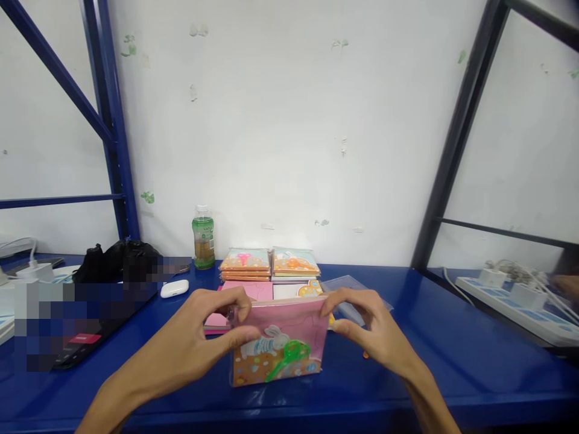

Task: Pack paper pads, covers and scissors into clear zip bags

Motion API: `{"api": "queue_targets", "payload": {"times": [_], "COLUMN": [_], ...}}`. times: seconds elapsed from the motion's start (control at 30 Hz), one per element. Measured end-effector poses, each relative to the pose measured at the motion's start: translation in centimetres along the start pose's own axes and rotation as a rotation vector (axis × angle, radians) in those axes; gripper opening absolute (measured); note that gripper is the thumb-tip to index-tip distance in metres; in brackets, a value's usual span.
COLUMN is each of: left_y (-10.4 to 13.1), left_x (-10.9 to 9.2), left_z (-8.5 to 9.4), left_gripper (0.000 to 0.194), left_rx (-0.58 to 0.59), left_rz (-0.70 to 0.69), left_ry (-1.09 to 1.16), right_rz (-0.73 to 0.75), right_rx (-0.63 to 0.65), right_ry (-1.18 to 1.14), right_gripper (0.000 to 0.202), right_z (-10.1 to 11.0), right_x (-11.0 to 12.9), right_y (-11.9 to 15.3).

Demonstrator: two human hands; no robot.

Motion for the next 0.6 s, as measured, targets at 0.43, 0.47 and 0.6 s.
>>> {"api": "queue_targets", "payload": {"times": [0.43, 0.47, 0.6], "left_y": [-0.5, -0.5, -0.7], "left_x": [1.1, 1.2, 1.6], "left_z": [-0.6, -0.7, -0.8], "left_gripper": [0.040, 0.040, 0.042], "left_rx": [-0.005, -0.005, 0.000], "left_rz": [0.013, 0.021, 0.034], "left_ry": [0.059, 0.078, 0.135], "right_rz": [-0.204, -0.189, -0.183], "right_rx": [-0.002, 0.014, 0.008], "right_ry": [-0.137, -0.119, -0.141], "right_gripper": [0.029, 0.030, 0.035], "right_z": [-1.6, -1.7, -1.9], "right_x": [-0.8, -0.8, -1.1], "right_y": [-0.5, -0.6, -0.8]}}
Point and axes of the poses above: each hand's wrist, its own y-axis away from the middle knuckle, its own z-axis out of the back of the hand, x = y × z, the point moved 3 cm from there along -y, towards the middle knuckle, and after that the axes turned 8 degrees about z, right-handed, at the moved point
